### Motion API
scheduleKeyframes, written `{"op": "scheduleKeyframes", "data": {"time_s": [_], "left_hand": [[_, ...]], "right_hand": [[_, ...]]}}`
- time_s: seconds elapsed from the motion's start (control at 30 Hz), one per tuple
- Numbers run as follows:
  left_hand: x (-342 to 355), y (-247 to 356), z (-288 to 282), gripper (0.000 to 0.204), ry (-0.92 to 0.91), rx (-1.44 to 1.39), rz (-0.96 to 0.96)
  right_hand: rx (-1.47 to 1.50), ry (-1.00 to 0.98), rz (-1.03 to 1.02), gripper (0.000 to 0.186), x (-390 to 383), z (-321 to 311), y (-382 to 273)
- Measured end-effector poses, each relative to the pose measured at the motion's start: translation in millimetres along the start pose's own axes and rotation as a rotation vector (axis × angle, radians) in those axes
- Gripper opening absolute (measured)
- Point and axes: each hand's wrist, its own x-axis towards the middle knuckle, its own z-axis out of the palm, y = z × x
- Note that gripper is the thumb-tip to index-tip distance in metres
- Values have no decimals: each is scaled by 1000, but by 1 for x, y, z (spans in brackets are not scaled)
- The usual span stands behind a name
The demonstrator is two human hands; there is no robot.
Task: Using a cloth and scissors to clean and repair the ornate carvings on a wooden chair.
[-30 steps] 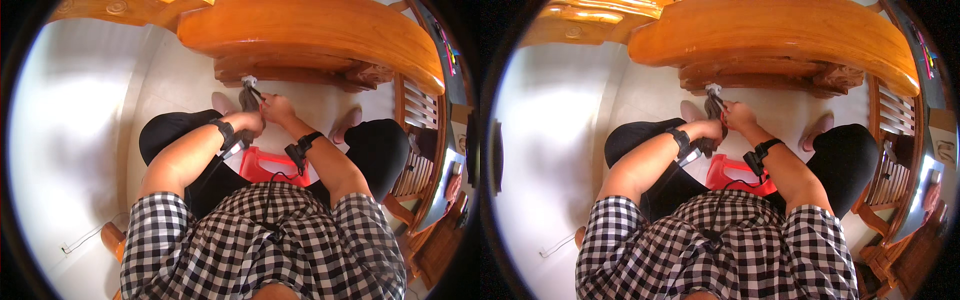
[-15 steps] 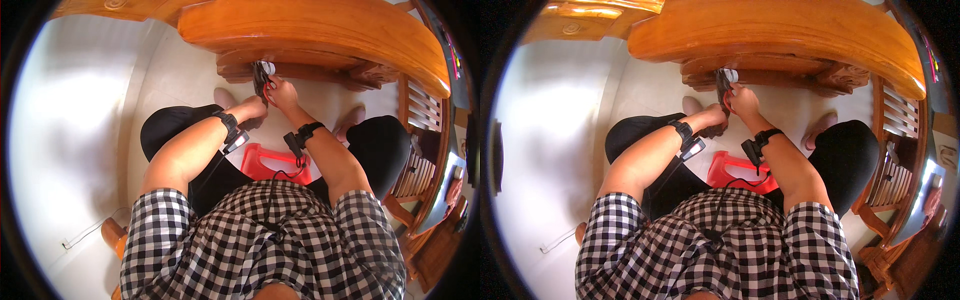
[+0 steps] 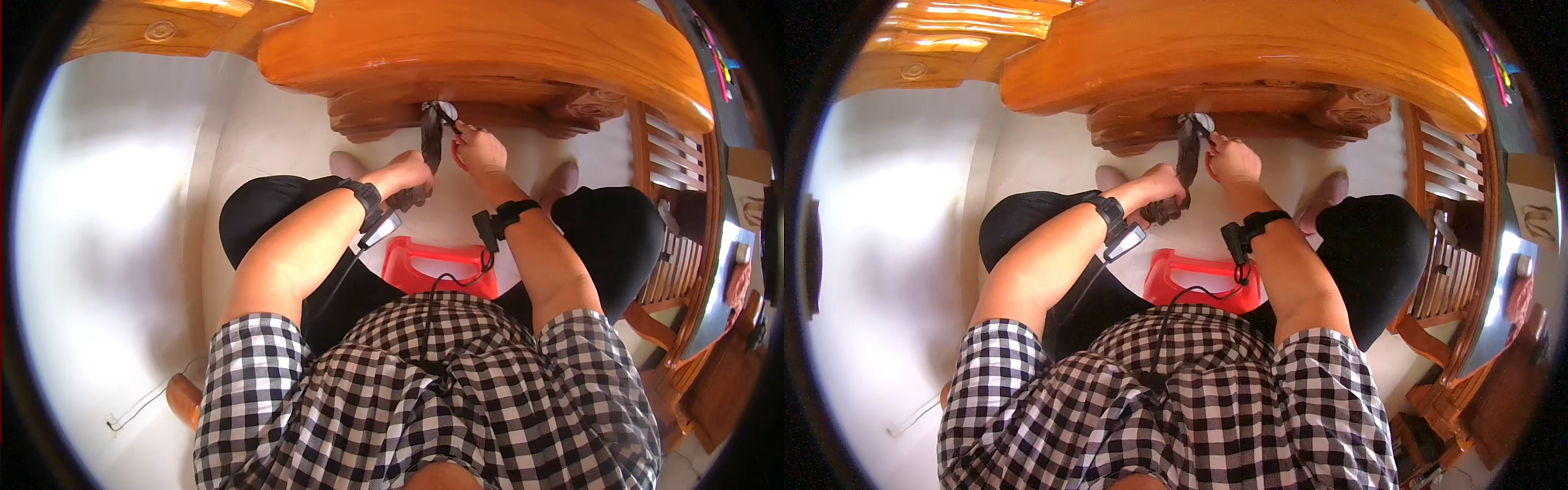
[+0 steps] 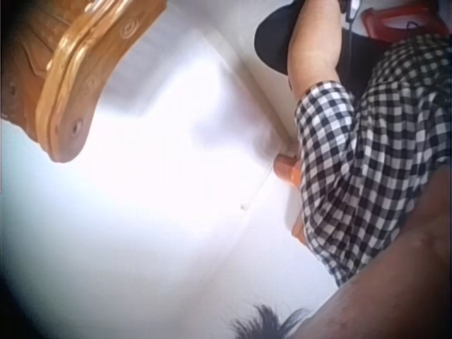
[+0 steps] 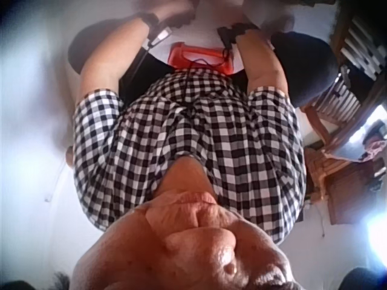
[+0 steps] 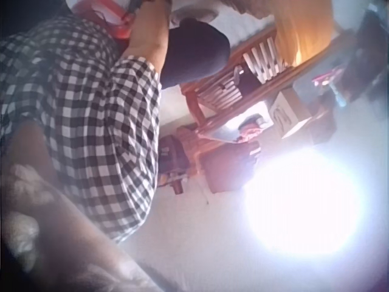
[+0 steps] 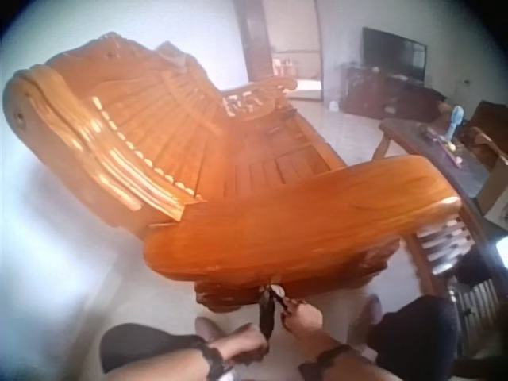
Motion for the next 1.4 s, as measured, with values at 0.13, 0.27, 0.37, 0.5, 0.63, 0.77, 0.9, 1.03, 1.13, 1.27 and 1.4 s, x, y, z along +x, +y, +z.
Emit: {"op": "scheduleKeyframes", "data": {"time_s": [0.13,0.27,0.37,0.5,0.63,0.77,0.9,1.03,1.13,1.27,1.4], "left_hand": [[3,12,3,36,158,-44,141],[19,8,3,36,161,-172,147],[22,19,5,30,213,-282,79],[14,24,10,22,94,-348,48],[7,30,13,23,-14,-370,-34],[7,39,10,21,259,-235,117],[0,47,-1,21,292,-346,188],[0,41,1,20,315,-421,126],[4,33,-1,21,263,-469,119],[-1,31,-3,20,215,-535,192],[1,29,-5,21,232,-541,157]], "right_hand": [[-39,59,99,39,-4,-19,40],[-66,117,200,37,-12,-29,69],[-39,174,252,37,-20,-31,71],[-51,156,219,37,-33,-22,34],[-11,169,129,36,-44,-20,23],[95,298,93,33,-48,-38,29],[202,403,81,32,-59,-35,36],[170,79,295,38,-55,-28,51],[218,100,290,39,-47,-27,52],[243,94,303,38,-46,-29,51],[256,105,300,39,-43,-30,44]]}}
